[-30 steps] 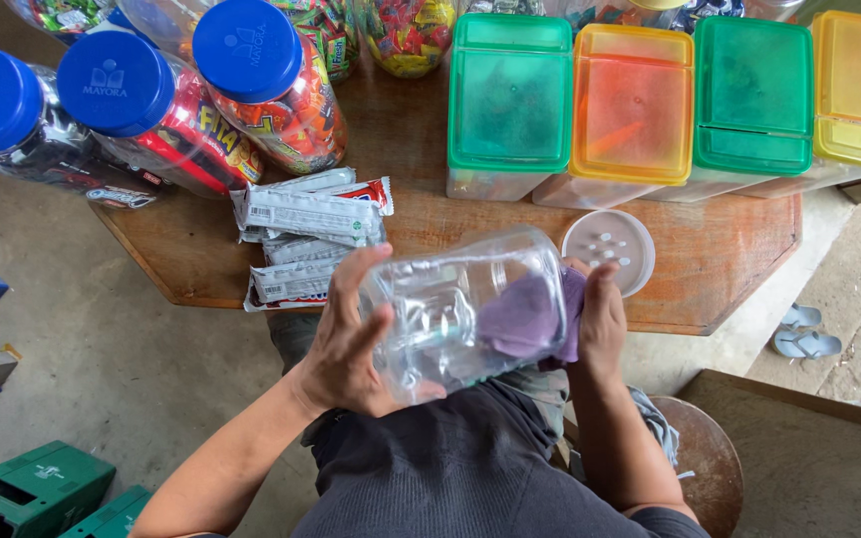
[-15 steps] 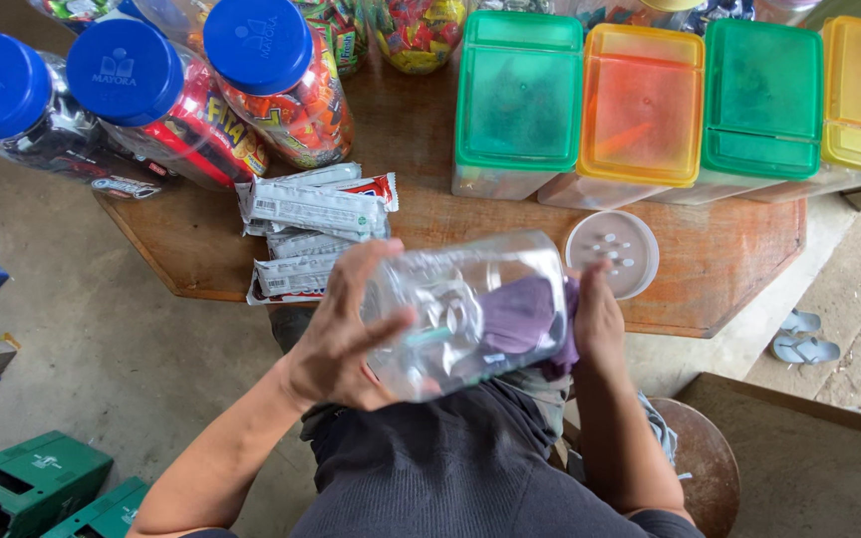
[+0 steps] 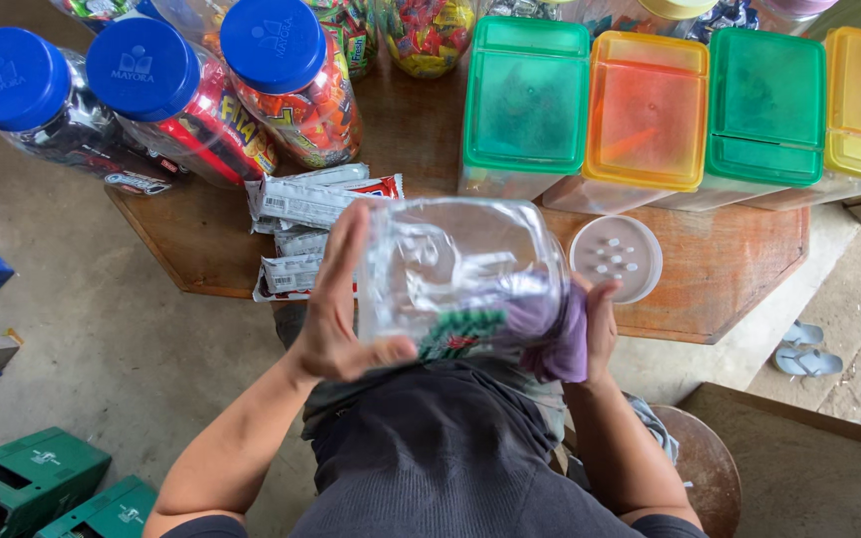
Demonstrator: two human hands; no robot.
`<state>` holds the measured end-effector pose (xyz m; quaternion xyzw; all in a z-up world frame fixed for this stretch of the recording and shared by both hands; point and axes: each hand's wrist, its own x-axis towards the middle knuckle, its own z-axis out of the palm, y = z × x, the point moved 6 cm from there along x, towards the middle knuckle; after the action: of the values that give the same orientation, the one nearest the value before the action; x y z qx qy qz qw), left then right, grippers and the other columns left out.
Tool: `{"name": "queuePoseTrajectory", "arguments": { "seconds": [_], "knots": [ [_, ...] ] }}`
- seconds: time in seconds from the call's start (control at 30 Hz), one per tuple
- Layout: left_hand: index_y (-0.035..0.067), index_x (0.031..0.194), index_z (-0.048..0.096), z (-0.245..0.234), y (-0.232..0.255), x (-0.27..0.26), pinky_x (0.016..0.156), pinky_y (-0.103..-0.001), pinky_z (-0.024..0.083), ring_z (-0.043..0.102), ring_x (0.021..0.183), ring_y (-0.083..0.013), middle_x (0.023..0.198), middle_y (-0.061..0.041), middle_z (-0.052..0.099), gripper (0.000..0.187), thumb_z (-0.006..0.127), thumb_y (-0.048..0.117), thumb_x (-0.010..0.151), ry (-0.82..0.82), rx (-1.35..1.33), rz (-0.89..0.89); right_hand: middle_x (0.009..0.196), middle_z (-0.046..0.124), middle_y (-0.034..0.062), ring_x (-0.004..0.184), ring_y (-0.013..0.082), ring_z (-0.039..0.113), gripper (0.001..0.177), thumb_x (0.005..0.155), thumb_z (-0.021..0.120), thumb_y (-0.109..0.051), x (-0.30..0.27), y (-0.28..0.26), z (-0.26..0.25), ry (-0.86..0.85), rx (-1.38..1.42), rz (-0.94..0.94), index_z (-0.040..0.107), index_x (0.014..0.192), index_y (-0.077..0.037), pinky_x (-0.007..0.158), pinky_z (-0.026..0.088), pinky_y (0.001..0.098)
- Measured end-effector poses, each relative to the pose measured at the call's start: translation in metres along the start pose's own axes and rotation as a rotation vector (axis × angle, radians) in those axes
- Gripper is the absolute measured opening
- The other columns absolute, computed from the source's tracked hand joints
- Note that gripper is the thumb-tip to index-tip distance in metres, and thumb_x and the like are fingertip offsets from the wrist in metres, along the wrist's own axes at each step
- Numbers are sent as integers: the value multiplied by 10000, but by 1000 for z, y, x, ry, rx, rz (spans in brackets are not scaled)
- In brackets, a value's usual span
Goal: The person wipes the inside and outside of a clear plastic jar with a purple cloth, then places several small white packets into the jar. The person also wipes the jar lid with the cloth. The workspace includes other jars and containers on a wooden table.
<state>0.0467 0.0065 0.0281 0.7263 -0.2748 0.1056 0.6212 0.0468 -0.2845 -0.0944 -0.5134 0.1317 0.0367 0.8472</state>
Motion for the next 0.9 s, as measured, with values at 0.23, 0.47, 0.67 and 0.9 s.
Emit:
{"name": "queuePoseTrajectory", "arguments": {
  "seconds": [0.23,0.47,0.67,0.9],
  "knots": [
    [34,1712,181,-10,-29,6,1397,-419,137,204,1666,-247,1791,-161,205,1232,852,530,806,21,-371,-287,1236,691,162,1116,265,693,504,1009,453,-322,-9,5,9,-29,384,173,581,1338,38,1028,541,400],
    [54,1693,270,-17,-29,10,1394,-400,169,257,1661,-214,1803,-74,227,1156,870,481,802,-13,-527,-326,1344,622,201,1257,394,596,409,932,634,-13,-37,-30,69,-760,-794,-547,599,1340,-22,1097,454,473],
    [53,1670,346,-3,-25,16,1393,-396,136,271,1661,-220,1759,-100,336,1086,893,245,752,-127,-455,-347,1143,699,139,1068,295,684,422,825,698,-3,-26,5,99,-1083,-993,-390,660,1244,-46,911,543,396],
    [59,1672,366,2,-37,14,1402,-400,155,296,1624,-224,1723,-83,355,1057,882,222,763,-171,-574,-361,1131,725,210,907,286,716,388,974,682,-138,-22,43,94,-849,-153,366,623,1318,31,707,590,353]
  ]
}}
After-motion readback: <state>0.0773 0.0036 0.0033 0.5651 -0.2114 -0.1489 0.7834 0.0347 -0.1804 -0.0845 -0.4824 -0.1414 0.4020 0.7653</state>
